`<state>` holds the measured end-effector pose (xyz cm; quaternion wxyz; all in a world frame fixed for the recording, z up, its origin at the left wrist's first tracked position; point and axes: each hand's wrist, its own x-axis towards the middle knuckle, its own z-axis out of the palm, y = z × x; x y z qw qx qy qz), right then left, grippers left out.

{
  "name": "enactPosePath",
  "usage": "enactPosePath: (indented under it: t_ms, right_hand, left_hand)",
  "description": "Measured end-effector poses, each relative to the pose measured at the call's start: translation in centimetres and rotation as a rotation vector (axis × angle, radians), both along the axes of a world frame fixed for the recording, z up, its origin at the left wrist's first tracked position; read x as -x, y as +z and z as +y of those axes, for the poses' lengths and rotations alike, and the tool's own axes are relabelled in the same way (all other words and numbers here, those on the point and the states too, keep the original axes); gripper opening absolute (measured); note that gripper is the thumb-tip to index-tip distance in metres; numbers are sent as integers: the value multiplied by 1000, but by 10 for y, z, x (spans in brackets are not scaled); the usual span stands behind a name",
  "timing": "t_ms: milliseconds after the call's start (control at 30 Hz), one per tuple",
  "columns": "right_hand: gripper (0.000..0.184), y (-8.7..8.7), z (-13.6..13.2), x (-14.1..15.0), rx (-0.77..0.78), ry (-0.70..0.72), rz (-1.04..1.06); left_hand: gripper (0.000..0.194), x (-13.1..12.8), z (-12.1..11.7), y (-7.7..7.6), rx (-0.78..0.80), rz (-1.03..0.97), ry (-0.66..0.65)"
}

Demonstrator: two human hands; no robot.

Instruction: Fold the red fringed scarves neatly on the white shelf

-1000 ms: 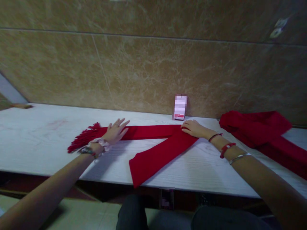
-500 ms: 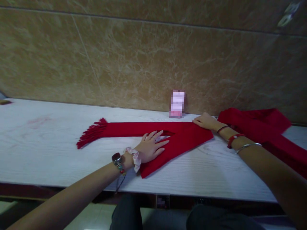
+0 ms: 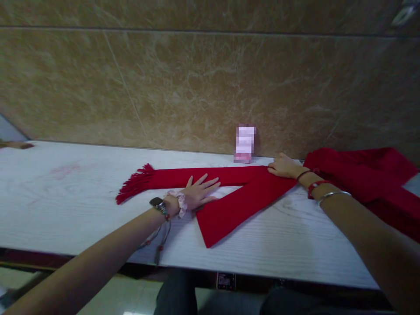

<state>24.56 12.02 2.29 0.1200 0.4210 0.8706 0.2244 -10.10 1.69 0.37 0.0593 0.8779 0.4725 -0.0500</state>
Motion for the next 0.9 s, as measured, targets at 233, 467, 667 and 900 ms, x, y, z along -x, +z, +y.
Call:
enactPosePath:
  t_ms: [233, 467, 667, 900]
  right_hand:
    - [35, -2, -8, -4, -45, 6, 180]
    - [41, -19, -27, 68, 81, 258, 587]
    - [52, -31, -40, 84, 323, 145, 437]
    - [52, -18, -47, 100, 424, 113, 467]
  left_hand:
    - [46, 31, 10, 0, 18, -33, -23]
    - [51, -22, 17, 15, -87, -119, -62]
    - [53, -10, 24, -15, -52, -21, -53]
    - [49, 24, 24, 3, -28, -62, 11]
